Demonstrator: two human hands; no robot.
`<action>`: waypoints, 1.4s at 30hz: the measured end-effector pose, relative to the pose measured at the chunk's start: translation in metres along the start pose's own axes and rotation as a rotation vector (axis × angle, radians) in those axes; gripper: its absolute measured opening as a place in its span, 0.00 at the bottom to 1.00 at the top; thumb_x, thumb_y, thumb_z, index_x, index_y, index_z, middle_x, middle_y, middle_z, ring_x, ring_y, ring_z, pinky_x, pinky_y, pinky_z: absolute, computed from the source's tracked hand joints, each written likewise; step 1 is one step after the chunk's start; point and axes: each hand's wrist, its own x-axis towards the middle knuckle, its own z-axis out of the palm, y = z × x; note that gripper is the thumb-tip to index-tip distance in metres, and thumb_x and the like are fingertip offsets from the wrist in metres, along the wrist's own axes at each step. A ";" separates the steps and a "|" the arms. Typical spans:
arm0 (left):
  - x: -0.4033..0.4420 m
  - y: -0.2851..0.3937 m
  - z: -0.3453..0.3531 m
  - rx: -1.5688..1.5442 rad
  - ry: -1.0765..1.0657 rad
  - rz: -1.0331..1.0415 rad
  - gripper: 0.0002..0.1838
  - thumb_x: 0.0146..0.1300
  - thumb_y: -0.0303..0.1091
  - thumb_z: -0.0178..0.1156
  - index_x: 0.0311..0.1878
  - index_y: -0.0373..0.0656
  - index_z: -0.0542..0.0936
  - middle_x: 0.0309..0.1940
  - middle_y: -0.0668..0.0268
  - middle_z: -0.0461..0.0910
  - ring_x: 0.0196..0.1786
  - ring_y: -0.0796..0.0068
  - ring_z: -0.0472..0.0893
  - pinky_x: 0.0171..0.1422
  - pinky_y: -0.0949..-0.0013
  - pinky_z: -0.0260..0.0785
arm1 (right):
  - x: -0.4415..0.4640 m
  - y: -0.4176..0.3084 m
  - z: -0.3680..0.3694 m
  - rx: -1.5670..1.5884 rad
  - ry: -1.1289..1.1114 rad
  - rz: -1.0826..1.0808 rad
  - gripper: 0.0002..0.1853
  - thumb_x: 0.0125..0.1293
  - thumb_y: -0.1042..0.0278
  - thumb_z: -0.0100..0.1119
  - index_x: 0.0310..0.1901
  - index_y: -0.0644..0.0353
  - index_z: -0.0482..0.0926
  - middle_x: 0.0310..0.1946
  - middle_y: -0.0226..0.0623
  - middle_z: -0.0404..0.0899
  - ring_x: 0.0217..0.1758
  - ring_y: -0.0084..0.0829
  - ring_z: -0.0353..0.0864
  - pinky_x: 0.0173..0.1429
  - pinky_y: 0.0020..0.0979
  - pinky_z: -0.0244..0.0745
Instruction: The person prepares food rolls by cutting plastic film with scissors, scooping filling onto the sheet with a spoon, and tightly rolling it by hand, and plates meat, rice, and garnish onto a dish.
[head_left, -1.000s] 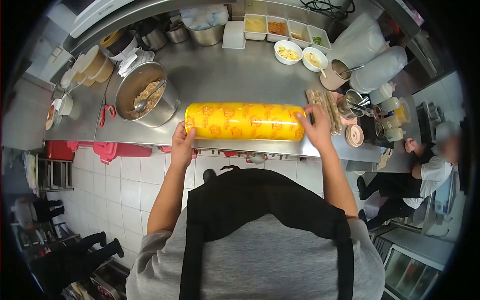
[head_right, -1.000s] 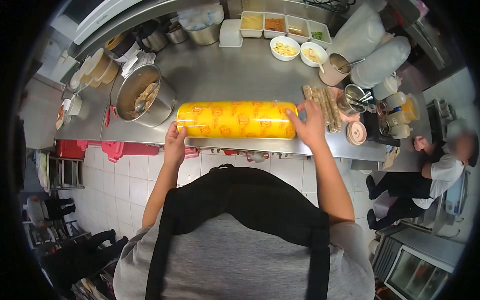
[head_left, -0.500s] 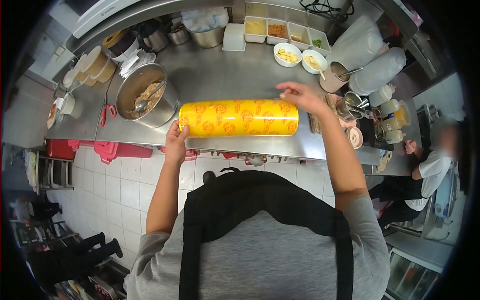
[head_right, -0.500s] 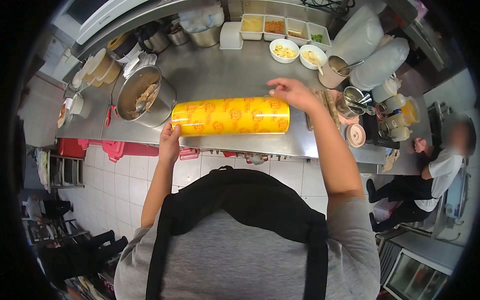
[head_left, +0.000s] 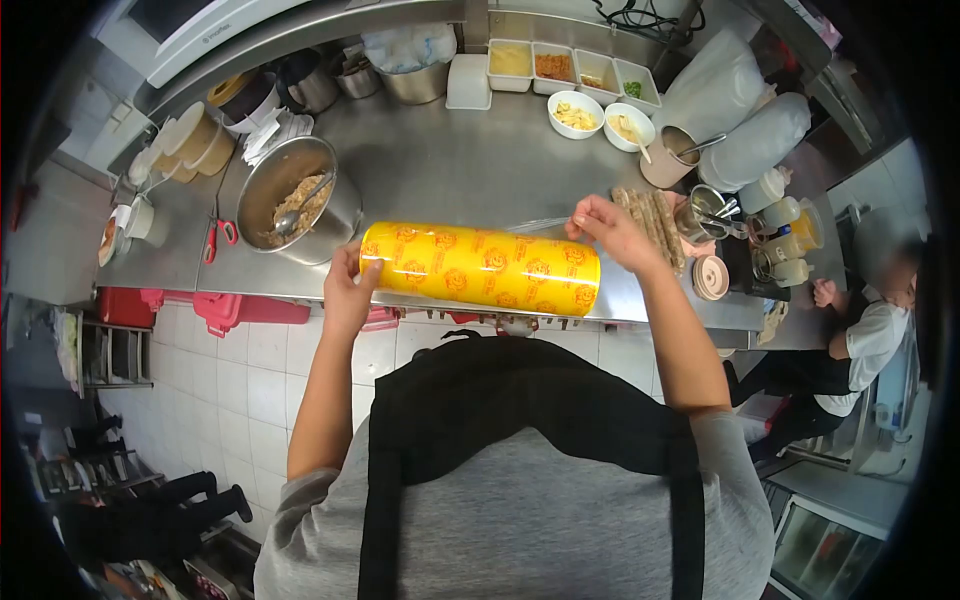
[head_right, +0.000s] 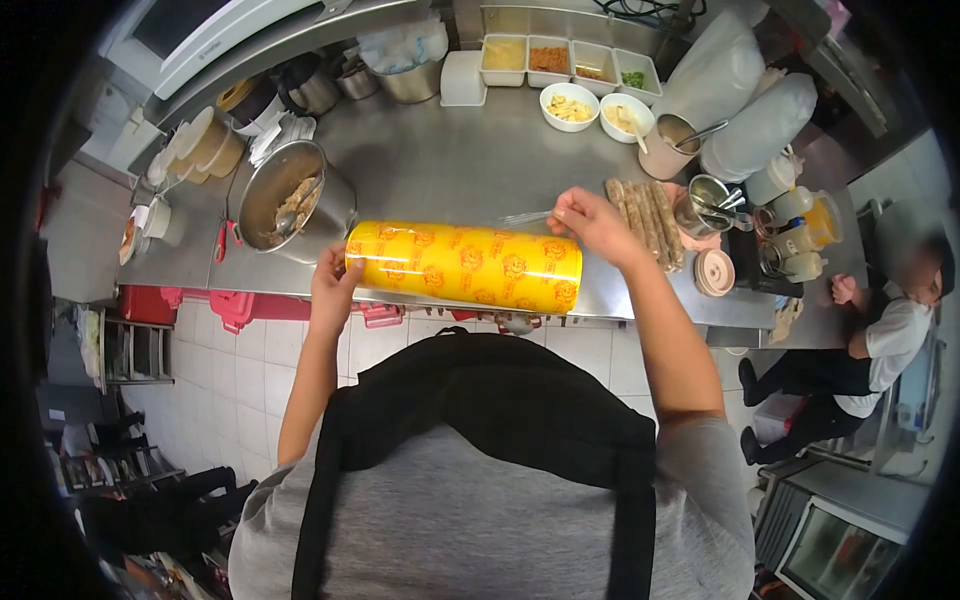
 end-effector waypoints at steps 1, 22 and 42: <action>0.003 0.022 0.003 0.233 0.039 0.181 0.23 0.61 0.31 0.63 0.58 0.36 0.71 0.50 0.57 0.78 0.55 0.66 0.76 0.64 0.66 0.64 | 0.001 0.003 0.002 0.022 0.038 -0.020 0.06 0.70 0.67 0.53 0.40 0.60 0.72 0.33 0.31 0.79 0.34 0.21 0.78 0.41 0.23 0.73; 0.039 0.082 0.042 0.729 -0.302 0.649 0.04 0.58 0.28 0.61 0.34 0.40 0.77 0.28 0.55 0.79 0.32 0.50 0.78 0.37 0.55 0.70 | -0.037 -0.003 0.037 0.209 0.353 -0.193 0.07 0.67 0.74 0.57 0.45 0.61 0.80 0.31 0.26 0.80 0.34 0.16 0.77 0.42 0.22 0.74; 0.038 0.090 -0.017 0.680 -0.603 0.561 0.05 0.57 0.22 0.60 0.37 0.36 0.76 0.28 0.55 0.74 0.31 0.58 0.76 0.36 0.63 0.69 | -0.060 -0.049 0.045 -0.659 0.436 -0.279 0.06 0.54 0.76 0.61 0.35 0.59 0.79 0.35 0.41 0.75 0.39 0.45 0.76 0.44 0.41 0.73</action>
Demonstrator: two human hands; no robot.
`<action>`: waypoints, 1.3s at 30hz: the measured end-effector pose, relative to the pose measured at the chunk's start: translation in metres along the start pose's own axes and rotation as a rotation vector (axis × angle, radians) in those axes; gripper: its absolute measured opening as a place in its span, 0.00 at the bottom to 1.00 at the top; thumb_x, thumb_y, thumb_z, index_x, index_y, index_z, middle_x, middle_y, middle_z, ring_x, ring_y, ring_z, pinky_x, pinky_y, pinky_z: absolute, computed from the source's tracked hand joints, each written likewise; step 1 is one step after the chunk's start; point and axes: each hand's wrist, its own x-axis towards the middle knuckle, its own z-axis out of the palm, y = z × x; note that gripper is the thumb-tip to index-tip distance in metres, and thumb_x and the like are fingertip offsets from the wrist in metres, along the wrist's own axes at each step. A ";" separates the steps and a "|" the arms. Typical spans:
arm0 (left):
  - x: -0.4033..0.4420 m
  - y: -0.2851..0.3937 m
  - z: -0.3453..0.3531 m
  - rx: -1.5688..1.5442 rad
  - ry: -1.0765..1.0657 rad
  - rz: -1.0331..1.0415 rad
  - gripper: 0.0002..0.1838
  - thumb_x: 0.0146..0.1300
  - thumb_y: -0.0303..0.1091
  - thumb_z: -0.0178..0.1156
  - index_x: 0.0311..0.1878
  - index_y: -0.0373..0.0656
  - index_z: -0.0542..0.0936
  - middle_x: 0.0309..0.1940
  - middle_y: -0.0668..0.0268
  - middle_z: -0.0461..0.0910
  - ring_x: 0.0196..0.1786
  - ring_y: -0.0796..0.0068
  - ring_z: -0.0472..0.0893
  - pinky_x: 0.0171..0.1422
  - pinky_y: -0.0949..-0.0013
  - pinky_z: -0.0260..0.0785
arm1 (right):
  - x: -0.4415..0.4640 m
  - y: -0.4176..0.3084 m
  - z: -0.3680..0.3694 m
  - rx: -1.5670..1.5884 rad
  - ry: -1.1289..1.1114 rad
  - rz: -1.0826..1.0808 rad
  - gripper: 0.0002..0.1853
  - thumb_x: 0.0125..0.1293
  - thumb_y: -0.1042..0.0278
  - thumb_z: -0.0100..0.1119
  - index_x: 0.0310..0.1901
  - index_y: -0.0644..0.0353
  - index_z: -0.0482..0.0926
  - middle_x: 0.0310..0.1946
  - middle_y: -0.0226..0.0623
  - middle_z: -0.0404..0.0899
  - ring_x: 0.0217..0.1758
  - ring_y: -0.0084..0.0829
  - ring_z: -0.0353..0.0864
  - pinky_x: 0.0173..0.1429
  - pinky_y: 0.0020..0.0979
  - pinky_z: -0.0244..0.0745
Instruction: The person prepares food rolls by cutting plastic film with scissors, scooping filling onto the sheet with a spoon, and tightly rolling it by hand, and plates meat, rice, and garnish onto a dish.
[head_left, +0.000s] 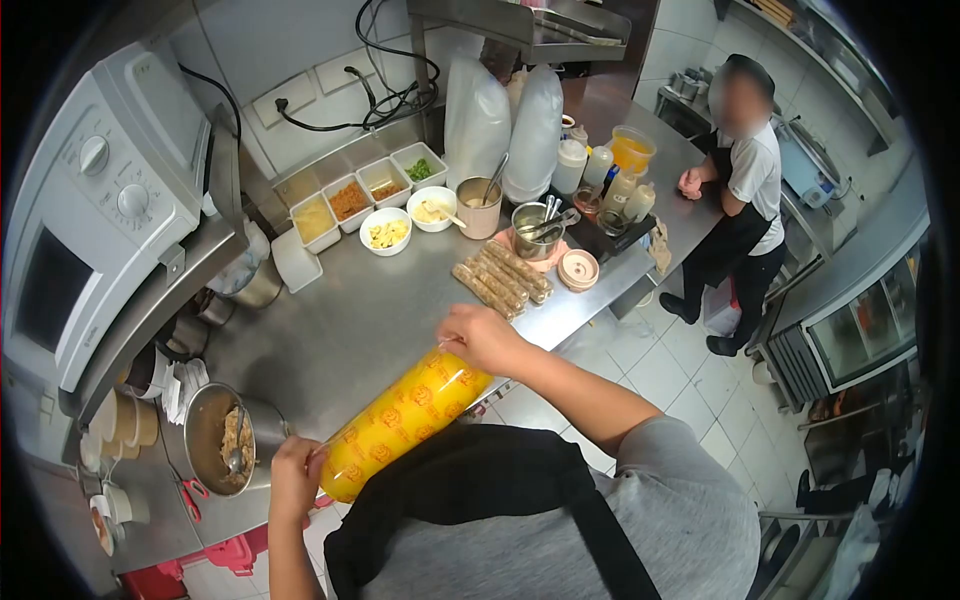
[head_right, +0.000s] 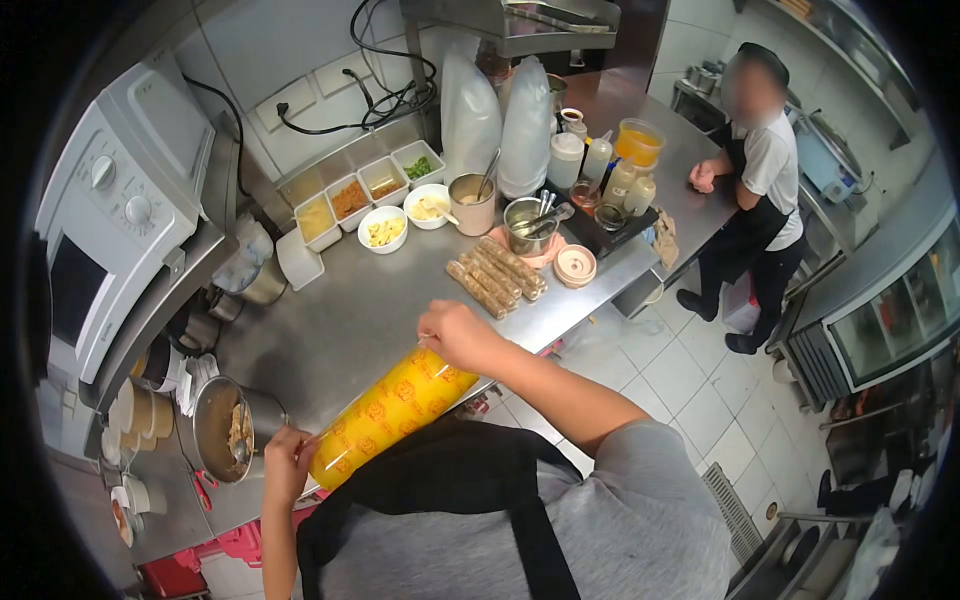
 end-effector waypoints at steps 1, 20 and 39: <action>-0.006 -0.003 0.003 0.046 0.091 -0.046 0.06 0.57 0.22 0.60 0.37 0.36 0.75 0.30 0.56 0.73 0.33 0.59 0.75 0.39 0.64 0.68 | -0.004 -0.002 0.002 -0.028 0.040 0.046 0.06 0.54 0.75 0.61 0.35 0.58 0.79 0.36 0.42 0.75 0.41 0.45 0.76 0.46 0.41 0.73; 0.034 -0.021 0.039 -0.073 0.509 -0.292 0.02 0.60 0.27 0.59 0.35 0.40 0.77 0.35 0.56 0.76 0.42 0.54 0.77 0.47 0.61 0.70 | 0.012 0.017 0.012 0.014 0.120 0.021 0.05 0.56 0.71 0.65 0.33 0.56 0.79 0.33 0.37 0.79 0.36 0.45 0.78 0.43 0.39 0.73; 0.189 -0.144 0.039 0.318 -0.135 -0.792 0.13 0.62 0.37 0.56 0.46 0.46 0.85 0.48 0.61 0.83 0.53 0.56 0.81 0.56 0.58 0.75 | 0.194 0.151 0.093 -0.344 -0.080 0.294 0.12 0.50 0.60 0.72 0.30 0.58 0.82 0.28 0.41 0.82 0.31 0.37 0.81 0.38 0.36 0.75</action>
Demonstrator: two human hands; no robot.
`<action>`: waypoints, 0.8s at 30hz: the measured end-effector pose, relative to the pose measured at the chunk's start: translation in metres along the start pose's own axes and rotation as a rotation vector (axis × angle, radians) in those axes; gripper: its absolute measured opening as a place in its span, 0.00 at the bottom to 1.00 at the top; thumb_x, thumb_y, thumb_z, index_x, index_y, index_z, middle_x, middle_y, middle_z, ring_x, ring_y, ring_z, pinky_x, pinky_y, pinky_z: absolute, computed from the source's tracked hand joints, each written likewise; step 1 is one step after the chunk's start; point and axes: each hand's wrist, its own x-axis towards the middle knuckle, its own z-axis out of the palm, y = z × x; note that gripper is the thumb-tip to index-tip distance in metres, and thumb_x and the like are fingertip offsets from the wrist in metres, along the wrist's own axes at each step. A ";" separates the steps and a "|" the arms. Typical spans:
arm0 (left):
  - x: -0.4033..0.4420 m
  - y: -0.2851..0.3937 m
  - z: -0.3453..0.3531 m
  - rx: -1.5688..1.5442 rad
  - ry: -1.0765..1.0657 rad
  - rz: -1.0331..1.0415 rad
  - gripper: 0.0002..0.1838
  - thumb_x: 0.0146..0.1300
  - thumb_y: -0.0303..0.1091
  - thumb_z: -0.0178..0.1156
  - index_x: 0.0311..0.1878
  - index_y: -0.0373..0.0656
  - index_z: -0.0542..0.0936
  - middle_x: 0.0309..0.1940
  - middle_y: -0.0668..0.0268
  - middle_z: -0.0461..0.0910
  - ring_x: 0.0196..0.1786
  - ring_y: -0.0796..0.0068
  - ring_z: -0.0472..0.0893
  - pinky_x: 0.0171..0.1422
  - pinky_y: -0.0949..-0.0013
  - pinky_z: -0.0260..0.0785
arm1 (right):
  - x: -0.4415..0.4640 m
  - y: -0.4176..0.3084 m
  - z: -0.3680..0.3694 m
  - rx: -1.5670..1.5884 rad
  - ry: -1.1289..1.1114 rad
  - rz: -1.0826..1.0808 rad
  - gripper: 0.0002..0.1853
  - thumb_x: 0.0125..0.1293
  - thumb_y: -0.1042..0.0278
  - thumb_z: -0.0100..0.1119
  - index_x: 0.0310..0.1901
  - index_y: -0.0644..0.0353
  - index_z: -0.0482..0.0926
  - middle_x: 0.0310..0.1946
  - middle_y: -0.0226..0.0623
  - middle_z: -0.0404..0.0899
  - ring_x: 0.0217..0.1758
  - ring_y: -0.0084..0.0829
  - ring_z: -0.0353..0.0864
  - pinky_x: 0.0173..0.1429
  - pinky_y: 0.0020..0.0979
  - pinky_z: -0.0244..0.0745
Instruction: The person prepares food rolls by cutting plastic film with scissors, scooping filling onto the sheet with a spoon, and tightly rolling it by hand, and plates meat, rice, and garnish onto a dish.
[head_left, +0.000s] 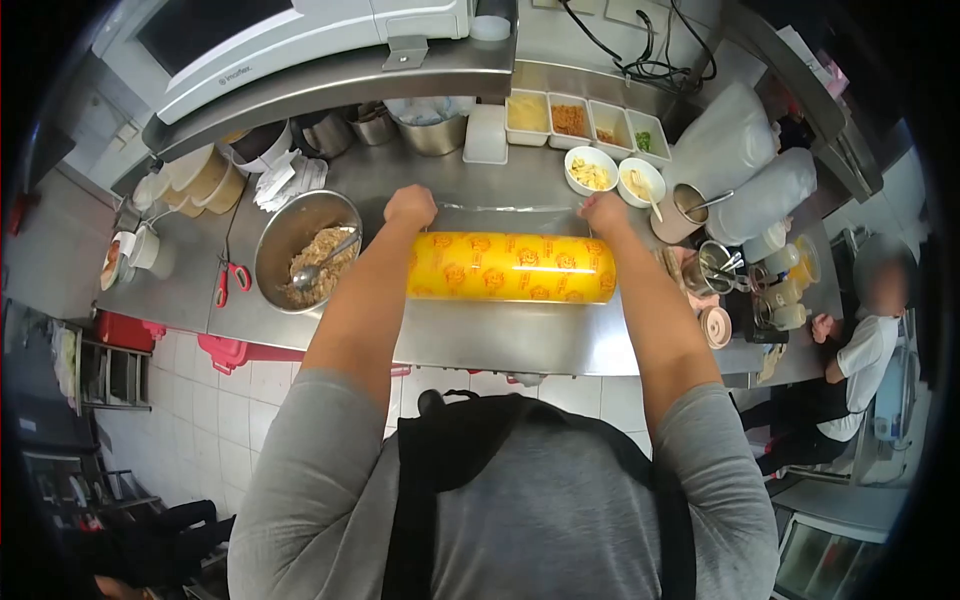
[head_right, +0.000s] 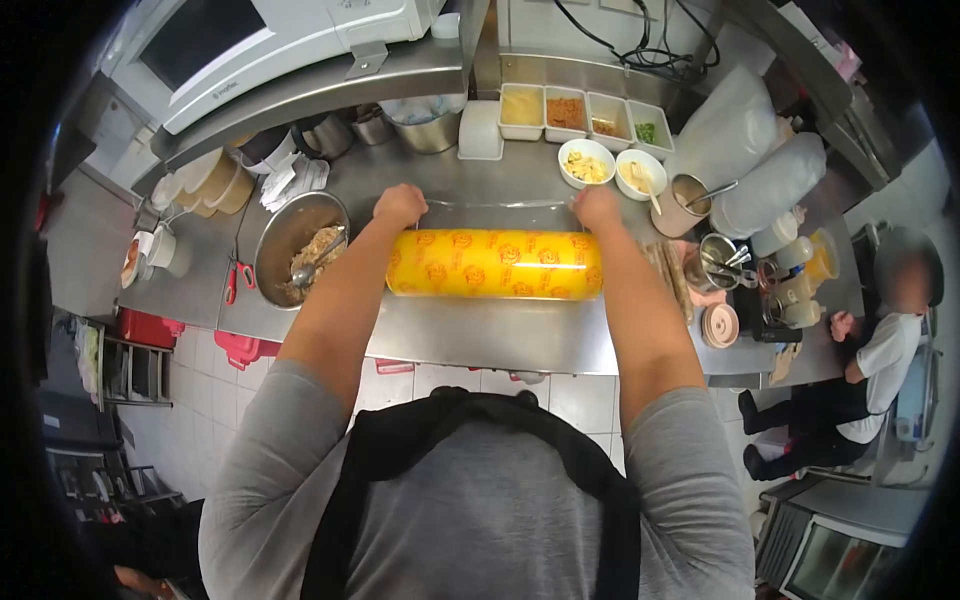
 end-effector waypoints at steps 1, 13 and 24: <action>0.007 -0.002 0.002 -0.004 -0.027 0.024 0.13 0.61 0.38 0.58 0.46 0.47 0.85 0.49 0.61 0.83 0.54 0.57 0.81 0.56 0.58 0.74 | 0.005 0.008 0.002 0.024 -0.085 0.014 0.13 0.50 0.57 0.71 0.30 0.57 0.82 0.31 0.43 0.83 0.36 0.41 0.81 0.42 0.39 0.76; 0.028 0.002 -0.001 -0.003 -0.102 -0.064 0.22 0.53 0.41 0.68 0.53 0.49 0.81 0.51 0.63 0.81 0.56 0.59 0.79 0.57 0.58 0.74 | 0.007 0.028 0.007 0.146 -0.133 0.082 0.12 0.46 0.61 0.73 0.26 0.55 0.79 0.28 0.36 0.83 0.34 0.38 0.83 0.41 0.36 0.76; 0.037 0.006 -0.002 0.086 0.314 -0.002 0.12 0.62 0.38 0.56 0.43 0.44 0.83 0.42 0.59 0.84 0.45 0.56 0.83 0.48 0.55 0.75 | 0.005 0.043 0.000 0.360 -0.221 -0.012 0.07 0.57 0.71 0.61 0.38 0.54 0.85 0.31 0.37 0.85 0.36 0.32 0.84 0.44 0.31 0.76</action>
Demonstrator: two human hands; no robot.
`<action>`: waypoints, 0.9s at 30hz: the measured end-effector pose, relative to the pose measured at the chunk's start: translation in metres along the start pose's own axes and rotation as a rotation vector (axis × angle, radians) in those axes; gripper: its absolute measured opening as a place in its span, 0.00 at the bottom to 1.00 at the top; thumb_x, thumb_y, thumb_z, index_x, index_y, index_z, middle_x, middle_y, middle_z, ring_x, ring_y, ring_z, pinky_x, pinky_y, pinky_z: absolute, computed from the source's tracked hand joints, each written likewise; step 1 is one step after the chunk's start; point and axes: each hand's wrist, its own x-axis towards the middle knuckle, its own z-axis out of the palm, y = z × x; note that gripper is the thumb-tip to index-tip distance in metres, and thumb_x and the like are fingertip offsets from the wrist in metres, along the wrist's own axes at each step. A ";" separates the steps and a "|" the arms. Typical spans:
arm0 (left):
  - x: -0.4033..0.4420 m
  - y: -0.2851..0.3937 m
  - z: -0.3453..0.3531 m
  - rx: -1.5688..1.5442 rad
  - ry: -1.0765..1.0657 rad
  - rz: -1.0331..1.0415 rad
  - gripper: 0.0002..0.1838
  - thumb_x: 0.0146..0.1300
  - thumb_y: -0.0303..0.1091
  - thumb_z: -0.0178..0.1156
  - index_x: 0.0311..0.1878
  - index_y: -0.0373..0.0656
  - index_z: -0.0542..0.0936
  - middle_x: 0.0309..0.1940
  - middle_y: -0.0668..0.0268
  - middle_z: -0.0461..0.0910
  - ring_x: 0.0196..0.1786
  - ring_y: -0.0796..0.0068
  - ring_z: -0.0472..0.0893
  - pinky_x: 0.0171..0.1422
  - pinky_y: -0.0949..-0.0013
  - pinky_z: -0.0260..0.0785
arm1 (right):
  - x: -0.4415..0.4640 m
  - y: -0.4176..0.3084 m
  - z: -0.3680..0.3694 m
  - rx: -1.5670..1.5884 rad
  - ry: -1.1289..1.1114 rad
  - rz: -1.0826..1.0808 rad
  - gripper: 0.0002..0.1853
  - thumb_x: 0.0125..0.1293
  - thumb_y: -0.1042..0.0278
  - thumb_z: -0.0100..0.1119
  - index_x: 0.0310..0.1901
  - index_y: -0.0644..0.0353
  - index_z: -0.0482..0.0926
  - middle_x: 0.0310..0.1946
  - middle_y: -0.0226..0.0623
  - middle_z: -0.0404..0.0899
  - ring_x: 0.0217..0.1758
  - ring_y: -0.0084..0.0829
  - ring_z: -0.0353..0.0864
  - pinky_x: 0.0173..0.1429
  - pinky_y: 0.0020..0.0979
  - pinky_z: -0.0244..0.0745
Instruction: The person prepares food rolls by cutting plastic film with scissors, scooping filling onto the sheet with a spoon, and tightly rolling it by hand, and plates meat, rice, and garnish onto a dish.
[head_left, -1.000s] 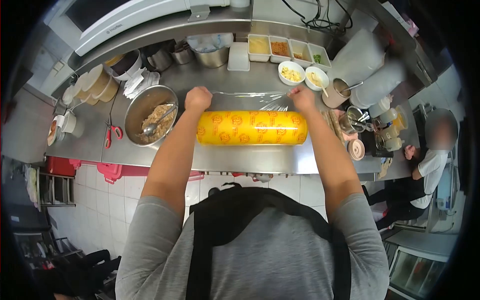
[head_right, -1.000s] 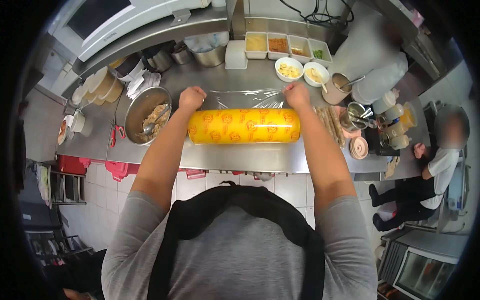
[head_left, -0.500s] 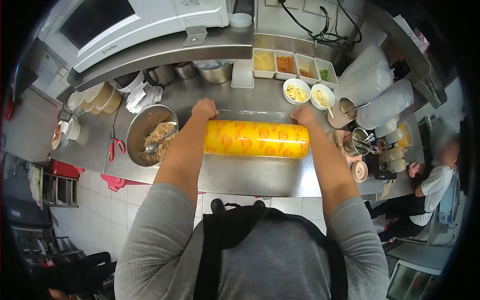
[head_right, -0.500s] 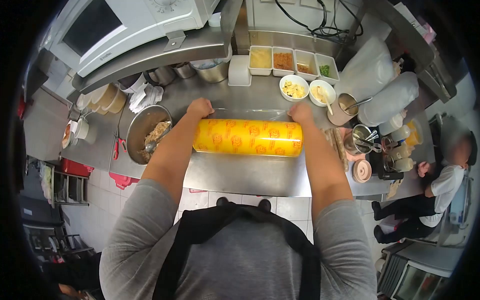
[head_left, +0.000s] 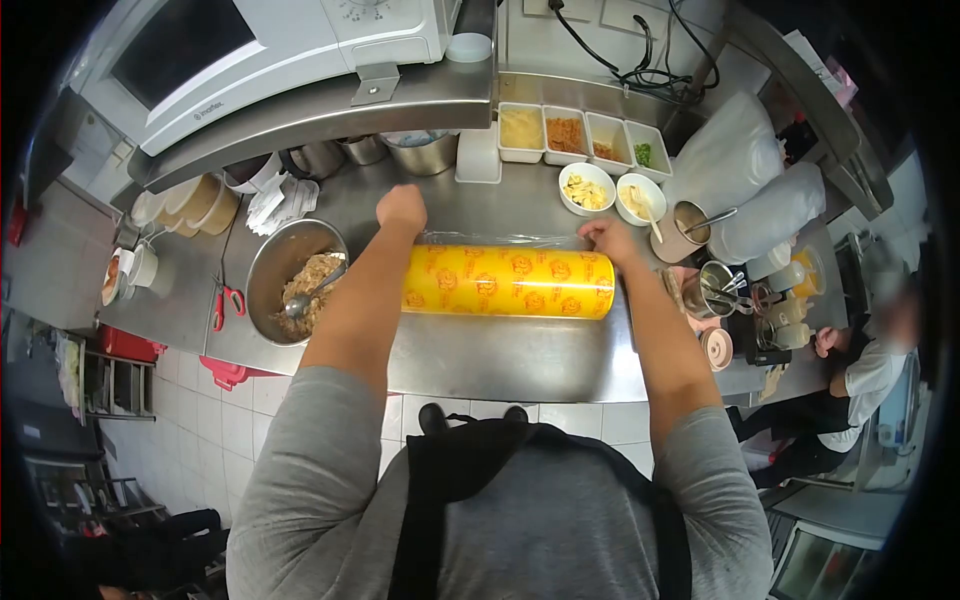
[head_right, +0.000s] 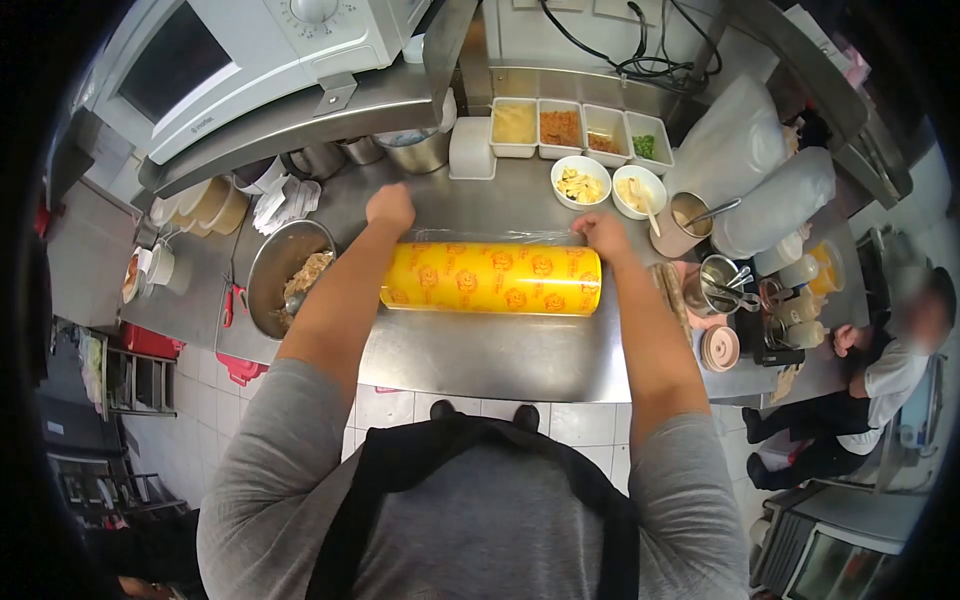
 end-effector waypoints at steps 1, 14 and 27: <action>-0.009 0.009 -0.018 -0.060 -0.003 0.059 0.12 0.61 0.38 0.57 0.44 0.44 0.83 0.42 0.59 0.84 0.45 0.56 0.83 0.48 0.56 0.75 | -0.006 -0.002 -0.004 0.010 0.055 0.004 0.08 0.59 0.72 0.59 0.39 0.55 0.85 0.32 0.38 0.85 0.37 0.33 0.84 0.45 0.32 0.76; 0.015 0.070 0.069 -0.262 -0.244 0.682 0.14 0.59 0.33 0.52 0.43 0.47 0.85 0.39 0.58 0.84 0.37 0.62 0.82 0.42 0.59 0.74 | 0.039 -0.111 0.066 0.000 -0.405 0.005 0.11 0.65 0.70 0.49 0.40 0.61 0.83 0.32 0.34 0.81 0.38 0.29 0.81 0.44 0.33 0.78; -0.020 0.046 -0.014 -0.394 -0.734 0.520 0.19 0.66 0.49 0.52 0.50 0.47 0.82 0.47 0.61 0.83 0.51 0.56 0.80 0.57 0.58 0.70 | 0.017 -0.077 0.034 0.288 -0.412 0.246 0.17 0.69 0.61 0.48 0.43 0.64 0.82 0.37 0.44 0.84 0.38 0.38 0.82 0.44 0.36 0.76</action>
